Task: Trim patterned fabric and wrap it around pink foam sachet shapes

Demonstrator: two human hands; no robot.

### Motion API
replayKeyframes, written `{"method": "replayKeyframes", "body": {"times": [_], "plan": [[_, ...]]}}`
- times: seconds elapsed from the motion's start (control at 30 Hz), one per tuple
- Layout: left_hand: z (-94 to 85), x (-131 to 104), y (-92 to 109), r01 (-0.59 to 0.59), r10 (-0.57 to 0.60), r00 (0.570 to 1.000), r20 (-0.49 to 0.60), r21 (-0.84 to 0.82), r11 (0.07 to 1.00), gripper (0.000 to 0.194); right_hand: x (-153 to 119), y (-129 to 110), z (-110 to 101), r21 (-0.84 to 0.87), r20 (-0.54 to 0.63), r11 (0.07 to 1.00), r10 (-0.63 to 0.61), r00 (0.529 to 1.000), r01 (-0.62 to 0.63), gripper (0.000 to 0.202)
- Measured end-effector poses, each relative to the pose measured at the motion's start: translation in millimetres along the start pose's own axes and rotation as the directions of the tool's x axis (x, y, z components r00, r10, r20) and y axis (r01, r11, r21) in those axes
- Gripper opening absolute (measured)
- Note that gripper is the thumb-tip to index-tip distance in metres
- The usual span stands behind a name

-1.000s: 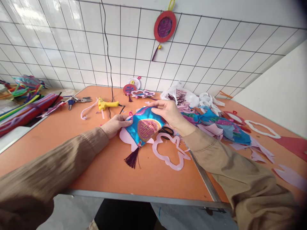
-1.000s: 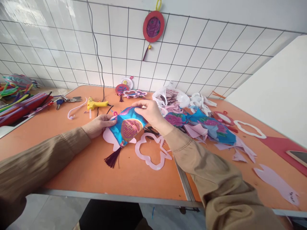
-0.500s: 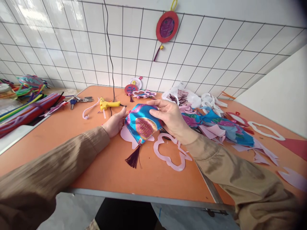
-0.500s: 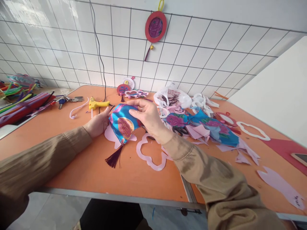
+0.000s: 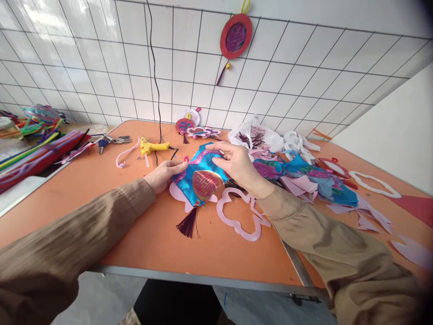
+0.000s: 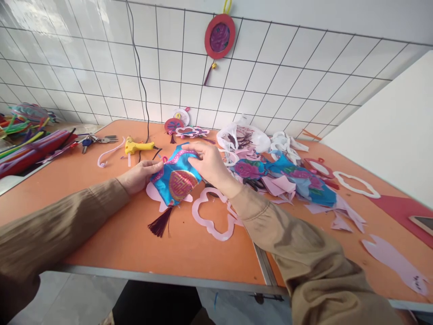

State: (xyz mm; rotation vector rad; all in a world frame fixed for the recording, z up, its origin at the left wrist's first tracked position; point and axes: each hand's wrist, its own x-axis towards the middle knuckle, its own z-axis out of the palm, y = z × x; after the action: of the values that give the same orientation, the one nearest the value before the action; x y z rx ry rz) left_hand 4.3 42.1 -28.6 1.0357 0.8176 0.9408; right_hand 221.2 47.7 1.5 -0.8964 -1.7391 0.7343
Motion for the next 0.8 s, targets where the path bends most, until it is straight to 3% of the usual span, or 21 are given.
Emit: {"method": "replayKeyframes", "body": {"times": [0.13, 0.33, 0.53, 0.7, 0.8], "plan": [[0.1, 2.5, 1.3, 0.043, -0.042, 0.999, 0.017, -0.059, 0.997, 0.046, -2.9, -10.8, 0.3, 0.076, 0.057, 0.997, -0.002, 0.998, -0.002, 0.031], [-7.5, 9.2, -0.6, 0.107, -0.104, 0.994, 0.032, -0.113, 0.988, 0.052, -7.5, -21.0, -0.3, 0.274, 0.181, 0.955, 0.066, 0.981, -0.115, 0.035], [-5.4, 6.4, -0.4, 0.115, -0.112, 0.992, 0.065, -0.053, 0.992, 0.062, -4.5, -7.1, 3.3, -0.025, 0.157, 0.997, -0.067, 0.985, 0.072, 0.034], [-3.9, 3.5, -2.6, 0.024, -0.024, 1.0, 0.013, 0.018, 1.0, 0.045, -7.6, -6.9, 7.9, -0.223, 0.214, 0.943, -0.199, 0.956, 0.246, 0.044], [-4.9, 0.9, -3.3, 0.018, -0.022, 0.999, 0.043, 0.111, 0.994, 0.036, -9.1, -7.3, 9.5, -0.252, 0.224, 0.929, -0.216, 0.95, 0.27, 0.051]]}}
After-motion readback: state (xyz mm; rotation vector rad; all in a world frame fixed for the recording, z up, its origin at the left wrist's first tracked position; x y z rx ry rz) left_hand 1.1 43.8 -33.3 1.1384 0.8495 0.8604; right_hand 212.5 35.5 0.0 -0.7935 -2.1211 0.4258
